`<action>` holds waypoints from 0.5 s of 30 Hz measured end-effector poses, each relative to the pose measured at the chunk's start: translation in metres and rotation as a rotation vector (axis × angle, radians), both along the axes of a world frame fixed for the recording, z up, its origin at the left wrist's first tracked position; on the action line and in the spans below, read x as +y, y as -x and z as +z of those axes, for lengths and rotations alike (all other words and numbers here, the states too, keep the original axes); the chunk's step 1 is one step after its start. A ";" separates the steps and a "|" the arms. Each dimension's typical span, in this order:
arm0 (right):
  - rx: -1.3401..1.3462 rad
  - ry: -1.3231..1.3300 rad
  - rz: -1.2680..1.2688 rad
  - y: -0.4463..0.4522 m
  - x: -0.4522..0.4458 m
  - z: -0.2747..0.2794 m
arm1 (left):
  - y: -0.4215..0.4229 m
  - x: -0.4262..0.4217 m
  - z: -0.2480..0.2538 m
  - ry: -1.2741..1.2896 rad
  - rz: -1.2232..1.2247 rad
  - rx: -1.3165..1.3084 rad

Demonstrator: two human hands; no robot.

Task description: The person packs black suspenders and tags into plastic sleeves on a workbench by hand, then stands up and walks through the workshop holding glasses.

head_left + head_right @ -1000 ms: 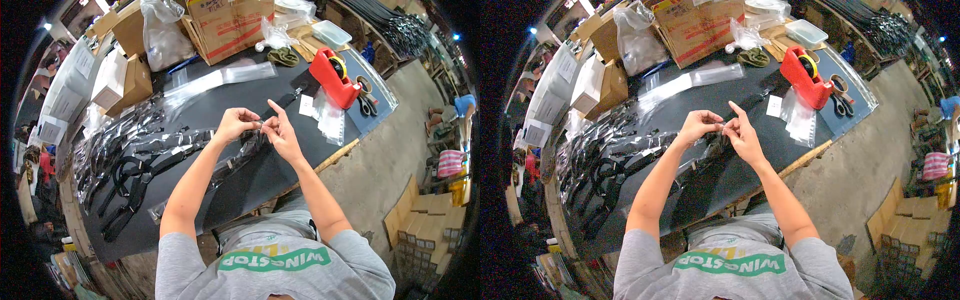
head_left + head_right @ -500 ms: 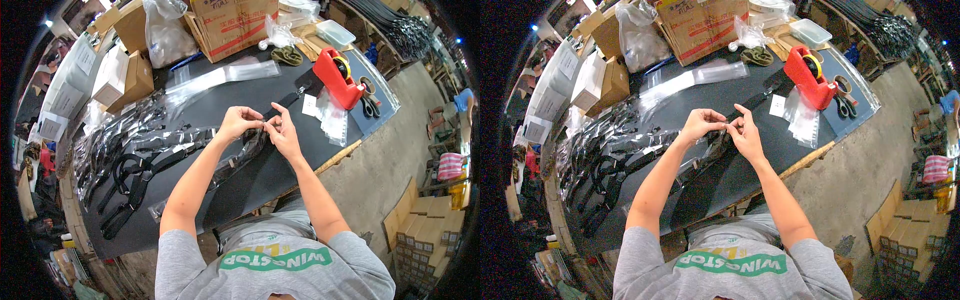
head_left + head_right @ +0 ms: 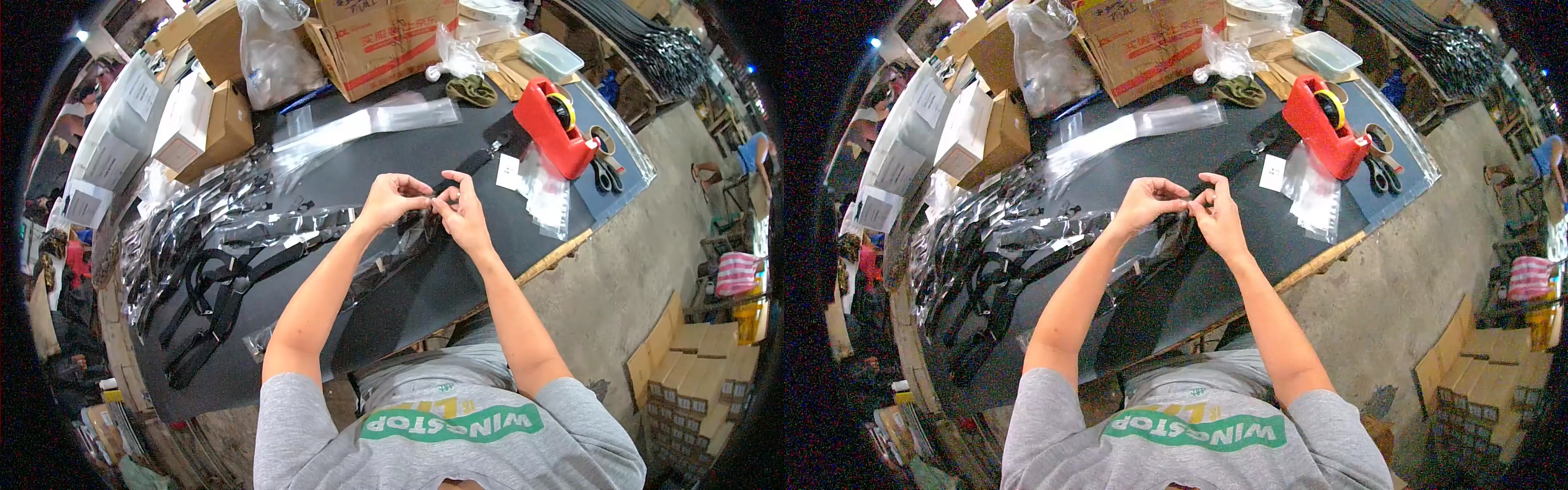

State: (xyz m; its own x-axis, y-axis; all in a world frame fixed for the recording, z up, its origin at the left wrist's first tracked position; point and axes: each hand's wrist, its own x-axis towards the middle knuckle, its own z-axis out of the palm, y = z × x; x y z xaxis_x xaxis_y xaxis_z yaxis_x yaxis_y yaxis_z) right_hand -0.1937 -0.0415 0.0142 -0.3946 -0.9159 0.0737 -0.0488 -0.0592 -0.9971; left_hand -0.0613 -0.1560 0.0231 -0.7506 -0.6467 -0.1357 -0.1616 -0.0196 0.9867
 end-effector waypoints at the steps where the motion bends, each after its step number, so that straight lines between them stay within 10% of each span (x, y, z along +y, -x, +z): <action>1: 0.000 0.001 0.001 0.000 -0.001 0.000 | 0.000 -0.001 -0.003 0.008 -0.008 0.002; 15: -0.199 -0.165 0.072 0.013 -0.009 0.001 | 0.000 0.004 0.001 0.003 0.001 0.044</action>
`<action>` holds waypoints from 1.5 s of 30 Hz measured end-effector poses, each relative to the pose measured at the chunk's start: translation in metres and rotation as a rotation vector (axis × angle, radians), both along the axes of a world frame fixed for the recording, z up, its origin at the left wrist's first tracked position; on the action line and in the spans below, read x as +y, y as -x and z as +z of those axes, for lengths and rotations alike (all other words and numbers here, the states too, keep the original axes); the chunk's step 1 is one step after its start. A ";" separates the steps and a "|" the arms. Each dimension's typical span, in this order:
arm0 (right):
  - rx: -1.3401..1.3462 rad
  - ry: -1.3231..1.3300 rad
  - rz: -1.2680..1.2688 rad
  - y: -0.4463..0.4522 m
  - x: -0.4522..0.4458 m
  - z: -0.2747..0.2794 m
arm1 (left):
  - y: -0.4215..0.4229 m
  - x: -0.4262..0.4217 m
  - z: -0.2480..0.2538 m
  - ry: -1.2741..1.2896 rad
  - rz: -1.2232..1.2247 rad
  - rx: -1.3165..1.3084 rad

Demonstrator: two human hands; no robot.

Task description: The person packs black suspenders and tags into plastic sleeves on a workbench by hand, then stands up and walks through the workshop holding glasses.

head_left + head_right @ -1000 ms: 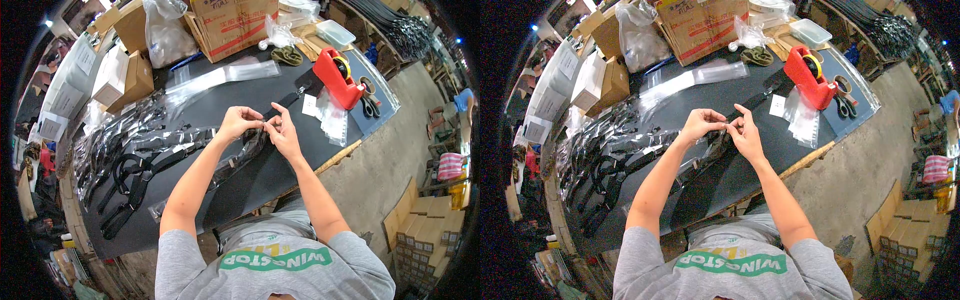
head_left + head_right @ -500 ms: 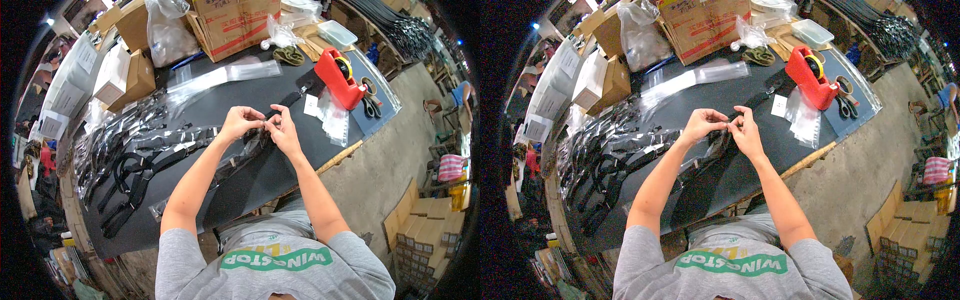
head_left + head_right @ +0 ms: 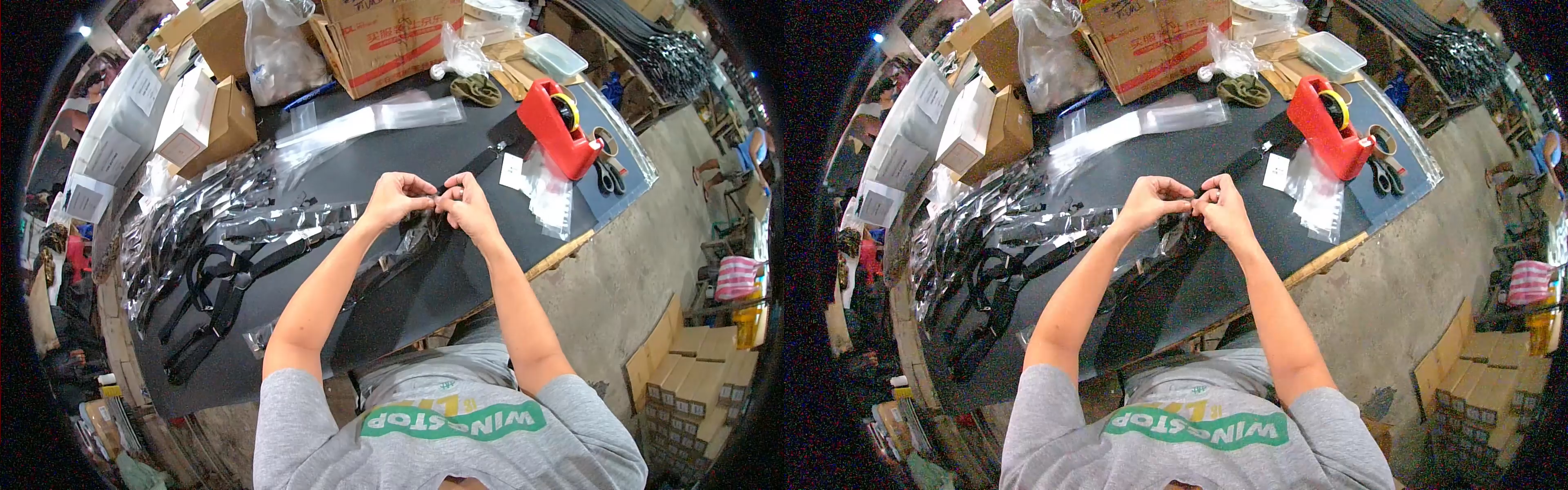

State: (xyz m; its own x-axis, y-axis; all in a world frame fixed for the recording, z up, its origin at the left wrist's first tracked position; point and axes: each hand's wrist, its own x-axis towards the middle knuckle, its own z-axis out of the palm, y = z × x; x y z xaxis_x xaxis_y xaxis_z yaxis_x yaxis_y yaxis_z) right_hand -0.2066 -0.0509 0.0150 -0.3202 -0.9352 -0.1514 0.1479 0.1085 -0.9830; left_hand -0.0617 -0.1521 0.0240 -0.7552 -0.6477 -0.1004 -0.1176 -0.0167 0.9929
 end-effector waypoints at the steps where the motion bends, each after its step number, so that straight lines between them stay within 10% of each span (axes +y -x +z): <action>1: -0.001 0.000 0.000 0.001 -0.001 0.000 | 0.000 0.000 -0.002 -0.006 -0.004 0.010; 45: -0.035 -0.088 -0.023 0.003 0.000 0.005 | -0.001 0.003 -0.001 0.074 0.066 -0.047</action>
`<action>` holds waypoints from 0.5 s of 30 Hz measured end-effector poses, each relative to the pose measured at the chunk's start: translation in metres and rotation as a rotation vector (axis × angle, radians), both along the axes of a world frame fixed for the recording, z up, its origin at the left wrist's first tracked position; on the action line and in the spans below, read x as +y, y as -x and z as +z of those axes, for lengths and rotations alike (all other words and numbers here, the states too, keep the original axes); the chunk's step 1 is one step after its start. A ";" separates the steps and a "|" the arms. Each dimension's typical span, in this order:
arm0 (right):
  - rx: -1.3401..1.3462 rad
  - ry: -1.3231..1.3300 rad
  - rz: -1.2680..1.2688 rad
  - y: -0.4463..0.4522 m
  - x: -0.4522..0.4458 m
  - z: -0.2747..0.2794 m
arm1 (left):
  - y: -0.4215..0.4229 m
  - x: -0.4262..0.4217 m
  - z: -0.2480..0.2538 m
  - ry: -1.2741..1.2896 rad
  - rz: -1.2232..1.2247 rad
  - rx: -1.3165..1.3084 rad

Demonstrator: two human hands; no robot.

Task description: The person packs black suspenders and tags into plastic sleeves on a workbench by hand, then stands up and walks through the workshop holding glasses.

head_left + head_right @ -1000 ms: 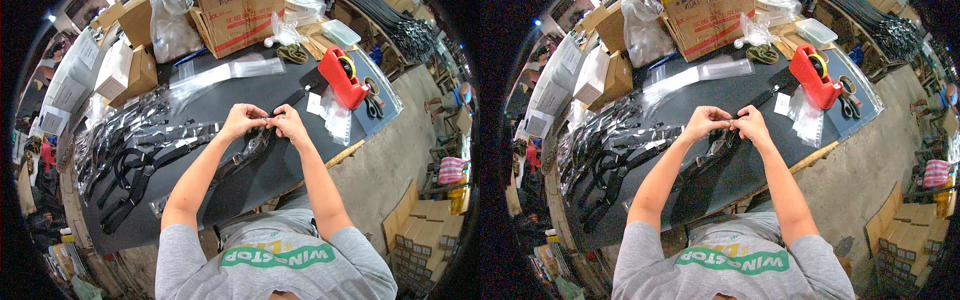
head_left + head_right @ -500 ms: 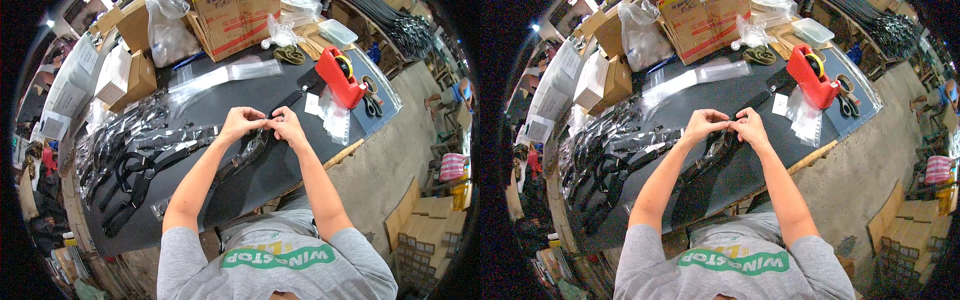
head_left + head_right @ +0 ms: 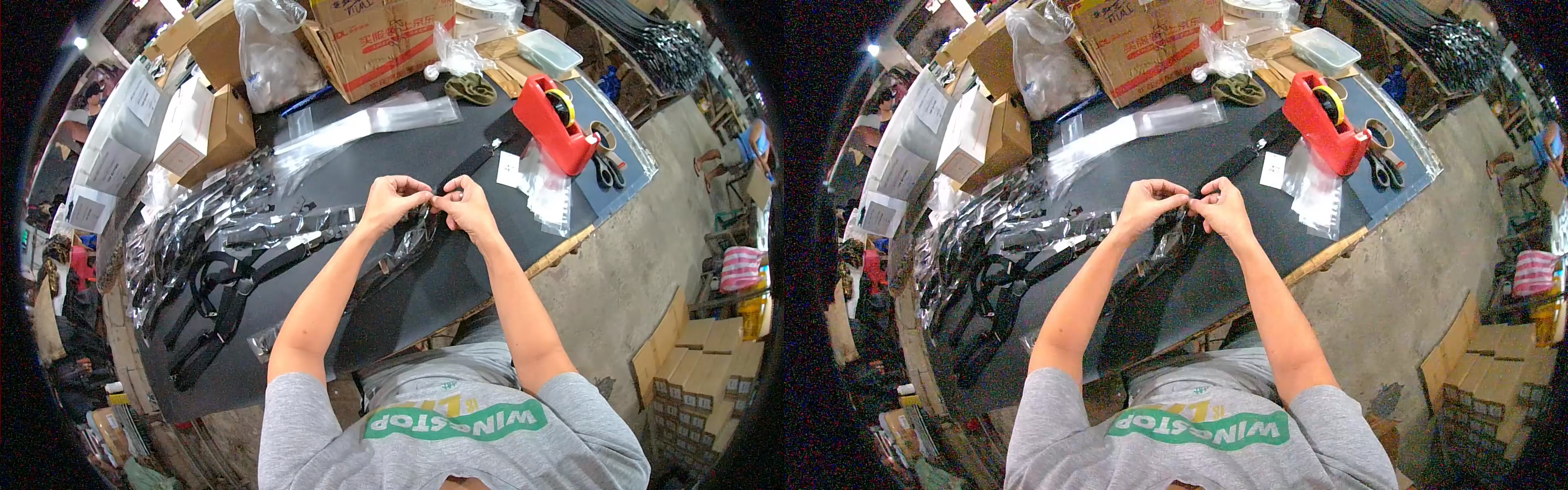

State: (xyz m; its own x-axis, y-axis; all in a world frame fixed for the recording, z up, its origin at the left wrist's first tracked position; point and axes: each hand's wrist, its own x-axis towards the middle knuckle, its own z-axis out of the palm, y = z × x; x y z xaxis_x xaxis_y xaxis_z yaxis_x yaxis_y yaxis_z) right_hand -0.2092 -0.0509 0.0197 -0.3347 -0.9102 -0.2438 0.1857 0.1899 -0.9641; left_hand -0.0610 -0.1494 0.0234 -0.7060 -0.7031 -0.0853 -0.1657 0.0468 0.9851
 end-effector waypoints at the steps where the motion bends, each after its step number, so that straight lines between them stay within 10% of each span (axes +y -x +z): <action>1: 0.000 0.000 0.000 -0.001 0.000 0.001 | 0.000 0.000 -0.001 0.010 0.013 -0.003; 15: 0.013 0.002 -0.047 -0.003 0.001 -0.002 | 0.001 0.000 0.000 0.038 0.026 -0.022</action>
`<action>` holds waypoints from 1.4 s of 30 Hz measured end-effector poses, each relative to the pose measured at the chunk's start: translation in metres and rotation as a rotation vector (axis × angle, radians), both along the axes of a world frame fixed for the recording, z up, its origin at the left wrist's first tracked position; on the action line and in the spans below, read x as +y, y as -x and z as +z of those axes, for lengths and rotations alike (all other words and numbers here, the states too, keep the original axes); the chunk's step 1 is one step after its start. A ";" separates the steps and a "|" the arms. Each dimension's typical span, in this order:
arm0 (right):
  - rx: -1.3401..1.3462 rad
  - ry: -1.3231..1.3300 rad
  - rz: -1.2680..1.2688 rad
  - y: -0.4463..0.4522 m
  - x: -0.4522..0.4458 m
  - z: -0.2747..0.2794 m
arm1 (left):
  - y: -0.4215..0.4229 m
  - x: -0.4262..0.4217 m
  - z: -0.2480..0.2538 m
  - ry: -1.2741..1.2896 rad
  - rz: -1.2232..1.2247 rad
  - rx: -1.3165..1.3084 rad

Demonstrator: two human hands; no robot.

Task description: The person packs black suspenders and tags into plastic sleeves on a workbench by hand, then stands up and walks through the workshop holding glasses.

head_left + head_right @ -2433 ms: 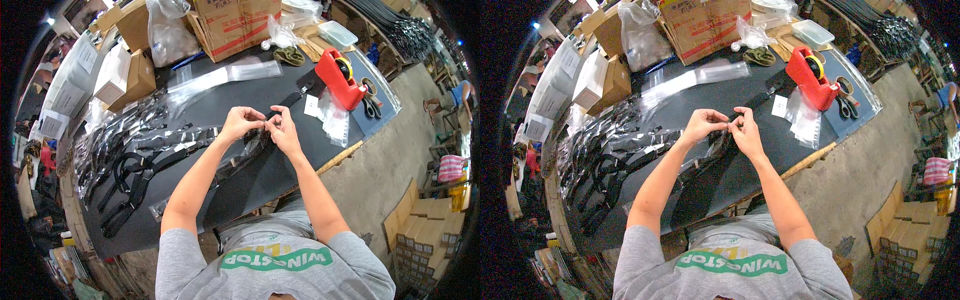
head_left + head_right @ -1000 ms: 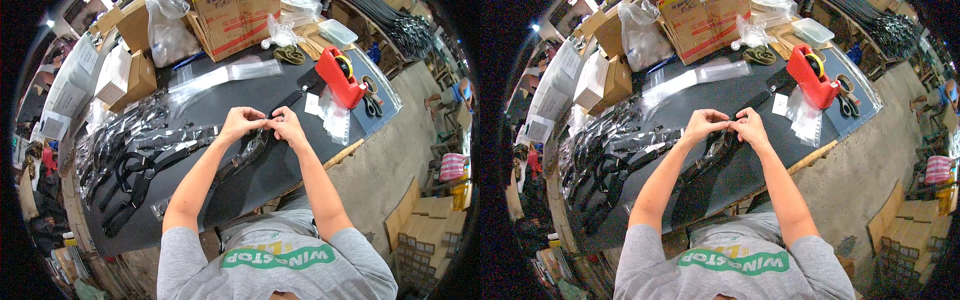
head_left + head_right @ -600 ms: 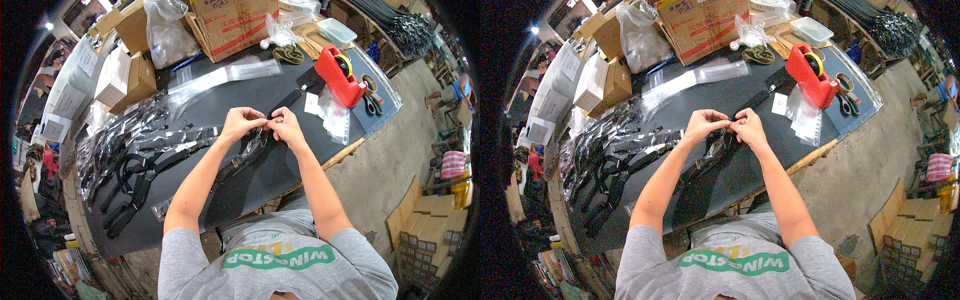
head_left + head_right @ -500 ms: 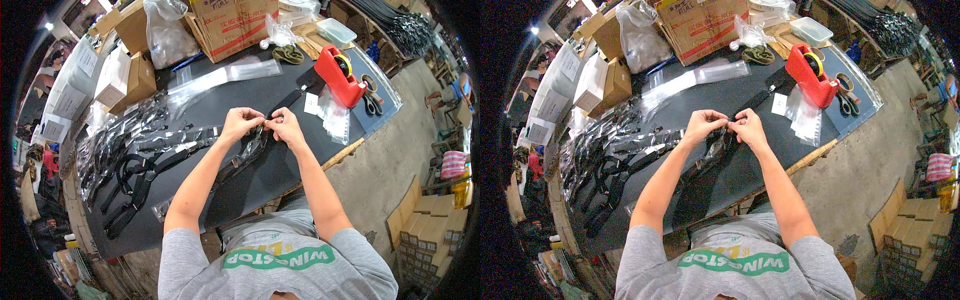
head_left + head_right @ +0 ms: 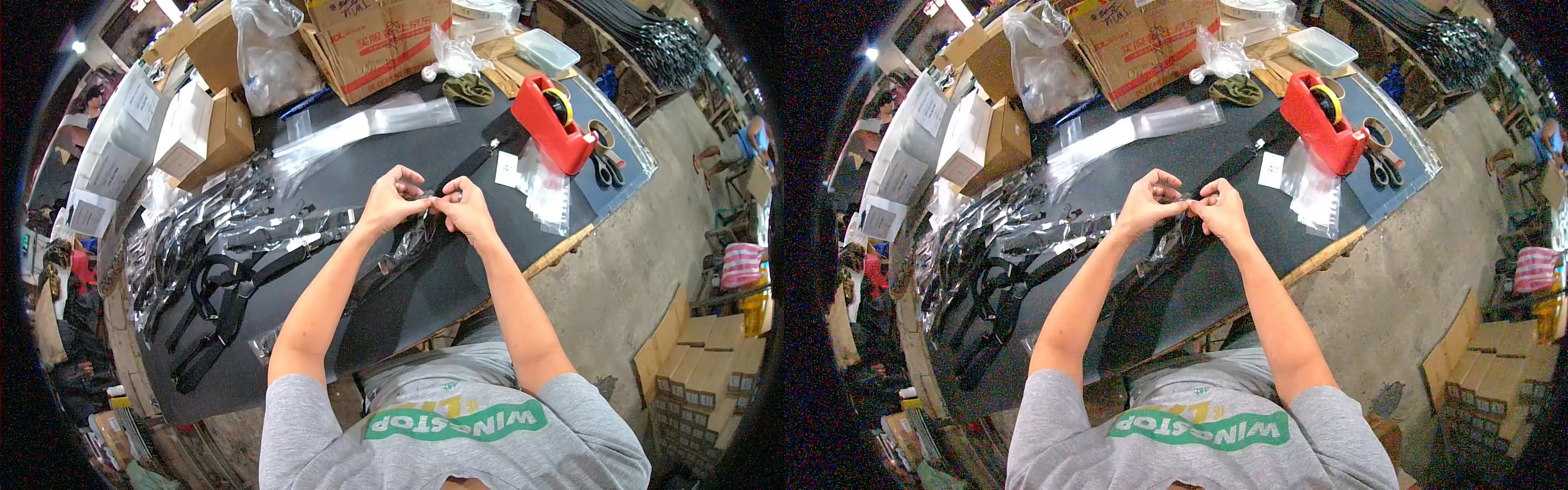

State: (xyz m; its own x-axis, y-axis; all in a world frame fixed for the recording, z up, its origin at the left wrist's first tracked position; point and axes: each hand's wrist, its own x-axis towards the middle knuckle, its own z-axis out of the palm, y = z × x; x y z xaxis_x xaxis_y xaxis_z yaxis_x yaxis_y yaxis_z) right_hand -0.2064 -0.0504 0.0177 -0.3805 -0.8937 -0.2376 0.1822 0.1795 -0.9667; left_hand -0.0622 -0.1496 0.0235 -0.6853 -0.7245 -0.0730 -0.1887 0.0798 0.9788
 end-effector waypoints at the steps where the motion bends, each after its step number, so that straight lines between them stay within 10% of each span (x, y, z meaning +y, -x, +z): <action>1: 0.000 0.000 0.000 0.000 0.000 0.000 | 0.000 0.000 -0.001 0.045 -0.015 -0.006; 33: 0.331 0.012 -0.198 -0.011 0.010 0.001 | 0.005 0.001 0.003 0.019 0.008 0.150; 42: 0.029 0.383 -0.298 -0.018 0.001 -0.022 | 0.006 -0.002 0.010 -0.139 -0.006 0.182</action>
